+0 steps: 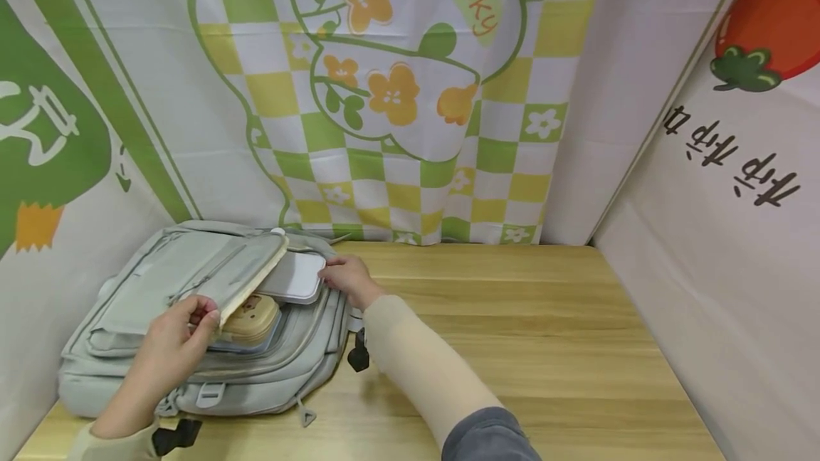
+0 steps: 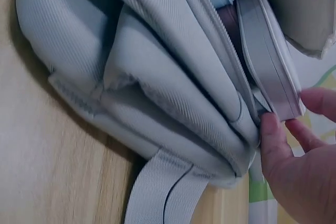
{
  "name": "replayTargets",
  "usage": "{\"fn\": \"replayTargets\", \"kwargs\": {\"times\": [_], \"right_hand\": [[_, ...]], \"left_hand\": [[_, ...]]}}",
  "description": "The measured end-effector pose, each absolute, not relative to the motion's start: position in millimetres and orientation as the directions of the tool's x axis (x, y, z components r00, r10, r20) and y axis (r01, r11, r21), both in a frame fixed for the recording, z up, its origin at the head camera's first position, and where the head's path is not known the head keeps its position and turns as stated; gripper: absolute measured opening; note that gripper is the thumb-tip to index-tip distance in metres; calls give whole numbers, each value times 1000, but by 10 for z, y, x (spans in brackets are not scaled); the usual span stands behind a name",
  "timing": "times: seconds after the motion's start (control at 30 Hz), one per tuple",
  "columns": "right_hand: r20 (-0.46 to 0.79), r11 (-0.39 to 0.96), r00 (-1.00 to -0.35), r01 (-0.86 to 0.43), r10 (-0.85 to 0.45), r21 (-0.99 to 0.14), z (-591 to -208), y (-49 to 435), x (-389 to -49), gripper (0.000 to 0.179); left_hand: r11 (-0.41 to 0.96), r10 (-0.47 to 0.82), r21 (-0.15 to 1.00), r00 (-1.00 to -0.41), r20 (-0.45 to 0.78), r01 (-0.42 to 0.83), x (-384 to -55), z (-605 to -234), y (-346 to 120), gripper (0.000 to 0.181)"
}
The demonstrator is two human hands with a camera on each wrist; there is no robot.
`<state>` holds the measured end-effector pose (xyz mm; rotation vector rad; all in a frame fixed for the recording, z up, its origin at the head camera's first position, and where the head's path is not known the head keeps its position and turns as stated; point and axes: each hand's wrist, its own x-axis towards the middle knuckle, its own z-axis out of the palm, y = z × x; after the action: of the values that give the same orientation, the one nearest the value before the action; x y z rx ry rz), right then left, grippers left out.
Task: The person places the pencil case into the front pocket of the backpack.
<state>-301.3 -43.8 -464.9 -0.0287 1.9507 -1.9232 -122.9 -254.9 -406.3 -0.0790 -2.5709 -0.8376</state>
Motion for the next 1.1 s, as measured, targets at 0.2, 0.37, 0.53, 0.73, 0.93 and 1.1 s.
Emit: {"fn": "replayTargets", "kwargs": {"times": [0.2, 0.37, 0.53, 0.73, 0.93, 1.1], "right_hand": [[-272, 87, -914, 258, -301, -962, -4630, -537, -2965, 50], [-245, 105, -922, 223, -299, -969, -4632, -624, -2908, 51], [-218, 119, -929, 190, -298, -974, -4636, -690, -2889, 50], [-207, 137, -934, 174, -291, -975, -4632, -783, -2878, 48], [-202, 156, -929, 160, -308, -975, -4625, -878, -2858, 43], [-197, 219, -931, 132, -308, -967, -4612, -935, -2858, 42]], "left_hand": [[816, -79, 550, -907, 413, 180, -1231, -4065, -2542, 3], [811, -77, 557, -911, 404, 178, -1228, -4069, -2540, 4], [812, -74, 554, -909, 409, 183, -1231, -4066, -2538, 4], [813, -74, 552, -908, 413, 185, -1224, -4068, -2544, 4], [812, -78, 554, -906, 415, 183, -1212, -4072, -2548, 4], [813, -76, 555, -913, 400, 175, -1208, -4072, -2537, 4]]}}
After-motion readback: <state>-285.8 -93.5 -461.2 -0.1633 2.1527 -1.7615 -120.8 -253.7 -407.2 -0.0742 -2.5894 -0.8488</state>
